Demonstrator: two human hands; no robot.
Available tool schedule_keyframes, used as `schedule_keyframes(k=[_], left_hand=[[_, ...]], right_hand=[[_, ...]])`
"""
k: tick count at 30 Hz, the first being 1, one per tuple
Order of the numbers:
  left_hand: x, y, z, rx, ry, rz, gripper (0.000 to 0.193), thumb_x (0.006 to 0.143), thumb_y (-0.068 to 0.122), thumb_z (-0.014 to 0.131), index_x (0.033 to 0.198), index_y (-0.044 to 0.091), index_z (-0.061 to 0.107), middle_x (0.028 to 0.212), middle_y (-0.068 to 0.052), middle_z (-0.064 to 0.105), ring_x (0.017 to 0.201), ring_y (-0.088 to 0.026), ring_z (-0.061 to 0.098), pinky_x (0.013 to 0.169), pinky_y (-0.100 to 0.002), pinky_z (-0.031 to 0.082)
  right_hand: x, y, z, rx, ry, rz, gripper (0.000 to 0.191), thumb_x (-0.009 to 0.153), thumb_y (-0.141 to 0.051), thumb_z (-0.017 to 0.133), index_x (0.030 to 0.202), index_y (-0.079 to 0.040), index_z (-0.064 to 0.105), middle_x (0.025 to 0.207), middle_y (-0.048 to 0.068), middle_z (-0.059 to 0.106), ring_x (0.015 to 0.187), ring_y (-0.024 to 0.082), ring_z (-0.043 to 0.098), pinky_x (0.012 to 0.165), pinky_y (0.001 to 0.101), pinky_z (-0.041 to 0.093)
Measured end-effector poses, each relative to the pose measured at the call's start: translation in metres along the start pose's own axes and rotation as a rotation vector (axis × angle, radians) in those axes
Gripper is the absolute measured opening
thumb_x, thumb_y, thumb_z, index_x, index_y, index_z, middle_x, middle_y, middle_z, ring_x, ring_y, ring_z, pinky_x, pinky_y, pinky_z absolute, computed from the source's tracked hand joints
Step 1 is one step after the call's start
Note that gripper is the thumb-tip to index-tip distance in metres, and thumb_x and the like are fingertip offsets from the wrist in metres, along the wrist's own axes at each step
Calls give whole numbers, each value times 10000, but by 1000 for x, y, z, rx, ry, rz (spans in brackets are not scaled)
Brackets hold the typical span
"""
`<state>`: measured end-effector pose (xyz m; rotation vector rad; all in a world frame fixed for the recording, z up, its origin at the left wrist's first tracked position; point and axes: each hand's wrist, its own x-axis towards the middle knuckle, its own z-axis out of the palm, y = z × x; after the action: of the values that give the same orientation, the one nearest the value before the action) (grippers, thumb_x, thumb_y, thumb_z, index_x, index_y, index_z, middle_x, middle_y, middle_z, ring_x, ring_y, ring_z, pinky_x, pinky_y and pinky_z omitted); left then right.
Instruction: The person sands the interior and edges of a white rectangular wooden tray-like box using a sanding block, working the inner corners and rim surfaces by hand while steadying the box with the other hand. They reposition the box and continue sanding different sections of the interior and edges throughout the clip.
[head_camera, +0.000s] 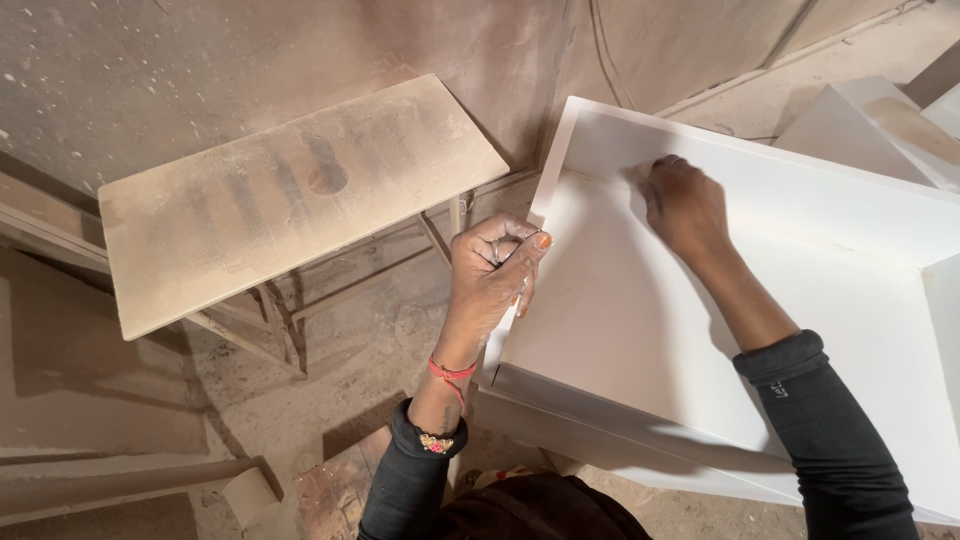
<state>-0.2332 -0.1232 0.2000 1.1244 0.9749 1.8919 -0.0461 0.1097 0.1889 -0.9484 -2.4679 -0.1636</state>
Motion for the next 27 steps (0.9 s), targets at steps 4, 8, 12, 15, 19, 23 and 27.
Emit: schedule_keyframes(k=[4, 8, 12, 15, 19, 23, 27], left_hand=[[0, 1, 0, -8, -2, -6, 204, 993, 144, 713, 855, 10, 646, 495, 3, 536, 351, -70, 443, 346, -245, 274], [0, 3, -1, -19, -9, -11, 190, 997, 138, 703, 865, 14, 645, 505, -3, 541, 350, -72, 442, 343, -248, 277], [0, 5, -1, -26, 7, -29, 180, 987, 139, 703, 868, 11, 657, 508, -4, 541, 342, -72, 442, 327, -248, 289], [0, 7, -1, -25, 11, 21, 189, 986, 135, 705, 859, 2, 663, 521, -11, 554, 344, -82, 468, 313, -246, 293], [-2, 8, -3, 6, 13, 5, 188, 993, 130, 701, 861, 1, 667, 548, -10, 581, 362, -68, 468, 326, -236, 293], [-3, 7, -4, 25, 23, 14, 178, 992, 106, 701, 854, -1, 667, 530, -1, 565, 361, -61, 468, 324, -238, 296], [-4, 7, -4, 16, 12, 3, 172, 996, 87, 701, 853, -1, 663, 513, 11, 538, 357, -51, 447, 319, -238, 285]], right_hand=[[2, -2, 16, -102, -8, -137, 123, 940, -137, 651, 940, -60, 746, 1036, 113, 709, 945, 310, 675, 826, 429, 544], [19, -15, 32, -116, 18, -241, 193, 955, -94, 590, 1019, -104, 772, 994, 109, 709, 949, 293, 674, 830, 433, 517], [32, -35, 52, -49, 52, -368, 271, 935, -52, 547, 1071, -112, 774, 1051, 107, 707, 1017, 273, 667, 851, 432, 507], [29, -37, 71, -51, 124, -335, 247, 927, -76, 553, 1065, -102, 756, 1155, 100, 709, 1098, 264, 637, 850, 425, 489], [12, -3, 74, -86, 51, -380, 340, 858, 19, 540, 1122, -84, 729, 1224, 101, 698, 1153, 269, 614, 895, 409, 490], [-23, 61, 30, -99, -10, -334, 422, 821, 60, 571, 1121, -180, 743, 1189, 62, 706, 1112, 278, 637, 915, 418, 517], [-64, 113, -19, 8, -73, -264, 369, 793, 50, 637, 1104, -133, 717, 1156, 44, 705, 1059, 246, 664, 909, 380, 564]])
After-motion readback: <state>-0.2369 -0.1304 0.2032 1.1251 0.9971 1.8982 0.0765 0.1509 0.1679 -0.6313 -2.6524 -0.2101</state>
